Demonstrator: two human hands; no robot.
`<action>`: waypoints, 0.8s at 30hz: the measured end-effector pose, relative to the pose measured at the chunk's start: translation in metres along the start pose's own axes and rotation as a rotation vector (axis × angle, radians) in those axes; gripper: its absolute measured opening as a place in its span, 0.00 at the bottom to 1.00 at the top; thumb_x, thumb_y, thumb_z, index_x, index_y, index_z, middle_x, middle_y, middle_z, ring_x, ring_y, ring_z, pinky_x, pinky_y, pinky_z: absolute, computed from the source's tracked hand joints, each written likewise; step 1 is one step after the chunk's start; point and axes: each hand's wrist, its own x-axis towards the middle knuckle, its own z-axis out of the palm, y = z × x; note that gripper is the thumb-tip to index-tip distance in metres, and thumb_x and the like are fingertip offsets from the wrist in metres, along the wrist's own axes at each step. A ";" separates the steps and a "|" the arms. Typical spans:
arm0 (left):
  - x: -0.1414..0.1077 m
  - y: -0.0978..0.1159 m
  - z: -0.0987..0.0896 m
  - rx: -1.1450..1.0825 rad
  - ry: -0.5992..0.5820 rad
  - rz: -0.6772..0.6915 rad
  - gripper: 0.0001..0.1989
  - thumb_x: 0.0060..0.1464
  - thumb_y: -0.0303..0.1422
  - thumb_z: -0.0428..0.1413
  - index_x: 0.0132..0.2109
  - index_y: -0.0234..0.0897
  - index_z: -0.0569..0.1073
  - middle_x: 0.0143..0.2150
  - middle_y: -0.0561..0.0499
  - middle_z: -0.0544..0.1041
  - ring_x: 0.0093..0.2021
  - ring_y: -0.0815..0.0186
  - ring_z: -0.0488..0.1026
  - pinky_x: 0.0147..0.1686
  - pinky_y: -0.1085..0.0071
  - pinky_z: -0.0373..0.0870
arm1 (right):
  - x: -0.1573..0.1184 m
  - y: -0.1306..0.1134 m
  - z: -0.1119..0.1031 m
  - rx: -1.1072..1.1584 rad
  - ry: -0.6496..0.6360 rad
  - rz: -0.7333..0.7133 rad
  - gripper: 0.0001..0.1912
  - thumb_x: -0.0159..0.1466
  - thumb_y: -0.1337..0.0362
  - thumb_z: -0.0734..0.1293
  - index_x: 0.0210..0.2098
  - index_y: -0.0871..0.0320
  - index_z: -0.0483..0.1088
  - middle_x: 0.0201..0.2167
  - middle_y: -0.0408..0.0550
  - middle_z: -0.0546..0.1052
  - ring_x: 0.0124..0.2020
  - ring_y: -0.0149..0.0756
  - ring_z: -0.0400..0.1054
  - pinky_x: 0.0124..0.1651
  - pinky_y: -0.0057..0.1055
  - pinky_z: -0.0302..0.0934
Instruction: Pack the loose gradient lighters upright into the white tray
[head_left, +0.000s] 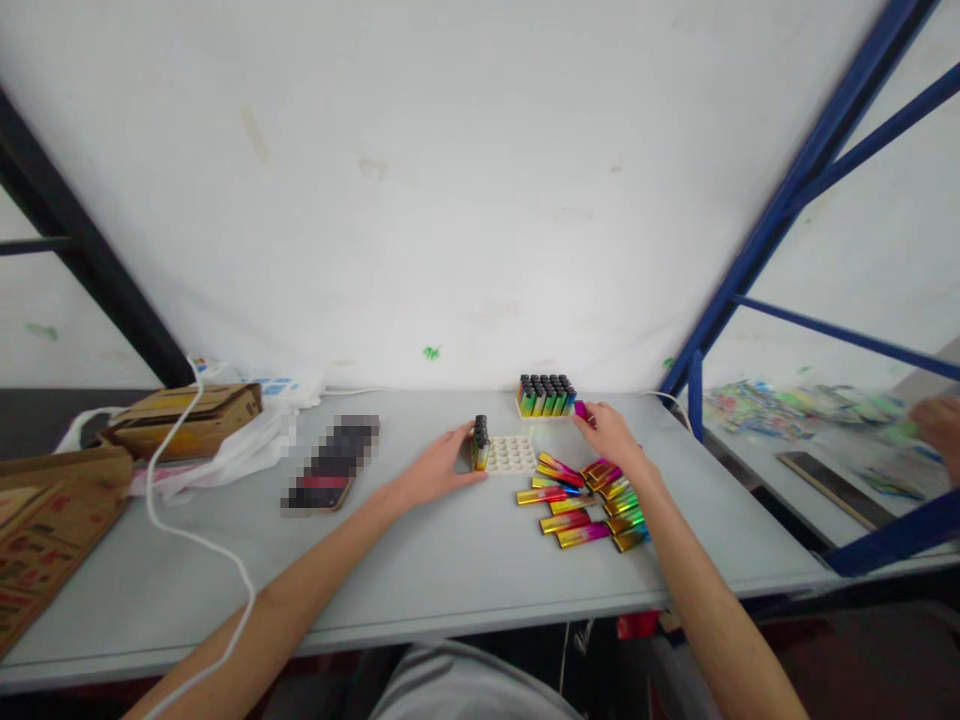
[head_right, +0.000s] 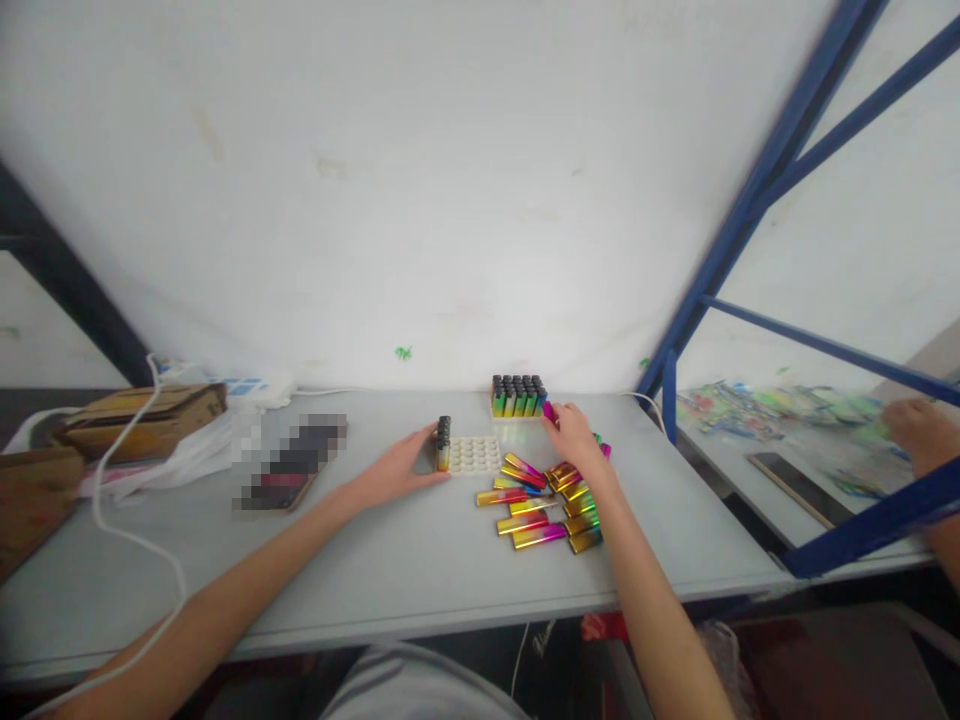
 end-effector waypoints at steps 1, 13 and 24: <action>0.000 0.000 0.000 -0.001 -0.004 -0.001 0.47 0.57 0.51 0.65 0.75 0.37 0.58 0.69 0.36 0.73 0.69 0.43 0.70 0.70 0.48 0.65 | -0.001 -0.006 -0.002 0.085 0.024 -0.042 0.12 0.74 0.61 0.63 0.43 0.61 0.75 0.40 0.58 0.81 0.44 0.45 0.76 0.50 0.35 0.65; -0.002 0.003 0.001 -0.021 -0.006 0.024 0.54 0.59 0.48 0.65 0.80 0.37 0.44 0.72 0.34 0.70 0.70 0.45 0.69 0.71 0.48 0.62 | 0.017 -0.113 0.010 0.865 -0.072 -0.205 0.20 0.72 0.44 0.62 0.45 0.54 0.70 0.27 0.40 0.71 0.27 0.34 0.64 0.31 0.29 0.61; -0.004 0.006 -0.003 -0.033 -0.017 0.011 0.57 0.59 0.48 0.65 0.81 0.40 0.40 0.73 0.34 0.67 0.71 0.44 0.68 0.71 0.47 0.62 | 0.001 -0.130 0.035 0.748 0.209 -0.129 0.31 0.65 0.37 0.62 0.18 0.52 0.52 0.17 0.38 0.53 0.23 0.30 0.49 0.29 0.32 0.43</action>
